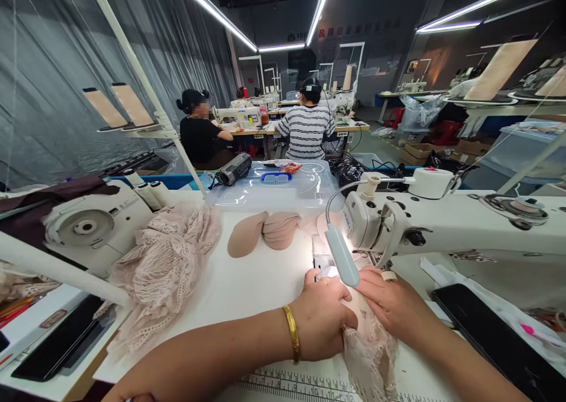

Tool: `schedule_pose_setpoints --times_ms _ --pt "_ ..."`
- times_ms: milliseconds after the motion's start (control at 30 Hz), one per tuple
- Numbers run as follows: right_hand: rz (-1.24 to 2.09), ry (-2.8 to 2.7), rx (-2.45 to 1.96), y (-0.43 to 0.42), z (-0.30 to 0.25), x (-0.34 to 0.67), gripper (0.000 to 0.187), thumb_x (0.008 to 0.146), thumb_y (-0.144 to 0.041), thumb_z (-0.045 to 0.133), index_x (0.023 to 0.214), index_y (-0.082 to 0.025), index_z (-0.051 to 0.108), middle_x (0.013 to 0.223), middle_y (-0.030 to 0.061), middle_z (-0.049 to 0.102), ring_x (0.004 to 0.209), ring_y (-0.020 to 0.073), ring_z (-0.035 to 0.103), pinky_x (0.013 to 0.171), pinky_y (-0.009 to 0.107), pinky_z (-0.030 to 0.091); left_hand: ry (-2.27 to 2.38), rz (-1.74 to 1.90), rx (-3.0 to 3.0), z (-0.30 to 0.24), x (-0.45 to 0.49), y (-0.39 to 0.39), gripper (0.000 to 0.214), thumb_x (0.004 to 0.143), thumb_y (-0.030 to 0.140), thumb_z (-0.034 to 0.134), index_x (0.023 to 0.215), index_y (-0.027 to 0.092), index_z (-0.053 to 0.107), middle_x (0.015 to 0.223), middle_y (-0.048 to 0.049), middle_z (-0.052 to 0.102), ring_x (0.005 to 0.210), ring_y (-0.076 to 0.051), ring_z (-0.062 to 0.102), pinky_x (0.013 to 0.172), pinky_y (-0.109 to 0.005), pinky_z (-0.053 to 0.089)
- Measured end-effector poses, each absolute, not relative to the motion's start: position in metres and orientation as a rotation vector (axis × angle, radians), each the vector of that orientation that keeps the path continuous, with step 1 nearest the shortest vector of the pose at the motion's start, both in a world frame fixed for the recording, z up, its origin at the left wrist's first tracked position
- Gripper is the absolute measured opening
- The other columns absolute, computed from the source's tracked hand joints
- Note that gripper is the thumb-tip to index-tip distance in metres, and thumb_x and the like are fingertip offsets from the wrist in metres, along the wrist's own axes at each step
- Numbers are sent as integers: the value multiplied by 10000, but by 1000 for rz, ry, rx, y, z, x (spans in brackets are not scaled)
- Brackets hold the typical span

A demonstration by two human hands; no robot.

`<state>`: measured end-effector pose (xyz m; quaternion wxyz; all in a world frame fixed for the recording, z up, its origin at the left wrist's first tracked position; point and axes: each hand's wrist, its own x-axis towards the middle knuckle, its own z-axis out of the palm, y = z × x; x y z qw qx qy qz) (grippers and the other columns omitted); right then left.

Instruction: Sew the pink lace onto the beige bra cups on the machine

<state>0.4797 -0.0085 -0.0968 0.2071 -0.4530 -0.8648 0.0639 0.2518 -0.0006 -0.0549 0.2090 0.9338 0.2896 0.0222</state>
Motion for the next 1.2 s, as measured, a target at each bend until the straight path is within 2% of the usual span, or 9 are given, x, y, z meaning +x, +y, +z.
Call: schedule_pose_setpoints --times_ms 133,267,500,667,800,1033,1200 --pt "106 -2349 -1365 -8 -105 484 345 985 -183 388 953 -299 711 1063 10 752 814 196 656 644 294 503 807 93 2578 -58 257 -2 309 788 172 635 1016 301 799 1297 -96 603 1197 -302 547 1027 -624 304" --pt "33 -2332 -1340 -8 -111 485 327 982 -173 394 971 -300 696 1097 8 755 813 200 662 647 295 510 787 137 2569 -66 259 0 264 765 193 651 969 267 802 1227 -114 625 1195 -325 549 956 -554 366" --pt "21 -2359 -1328 -9 -107 485 328 970 -162 395 981 -303 690 1045 9 748 749 196 638 602 303 493 771 157 2558 -70 257 -1 292 757 205 671 1011 278 796 1288 -105 595 1161 -313 565 913 -483 378" --pt "12 -2354 -1355 -9 -106 484 315 963 -148 397 935 -303 670 930 7 720 736 203 620 598 308 461 756 172 2572 -69 255 1 240 755 216 663 948 265 798 1183 -94 642 1167 -312 580 897 -466 378" --pt "-23 -2354 -1343 -8 -109 484 340 949 -117 379 945 -298 666 928 8 710 680 192 586 588 311 443 719 187 2607 -69 252 8 199 763 232 667 914 257 793 1114 -80 671 1161 -289 589 880 -431 376" --pt "-13 -2333 -1446 -8 -115 487 330 947 -147 395 992 -320 673 919 20 685 707 202 598 582 304 456 628 163 2711 -64 247 34 72 799 247 667 770 203 715 974 -43 677 1008 -237 607 839 -368 370" --pt "-26 -2332 -1378 -8 -112 487 385 923 -110 394 1070 -325 678 1036 23 717 729 203 613 655 330 498 602 125 2774 -61 244 52 197 814 273 682 654 179 614 842 -20 631 853 -194 586 801 -353 348"
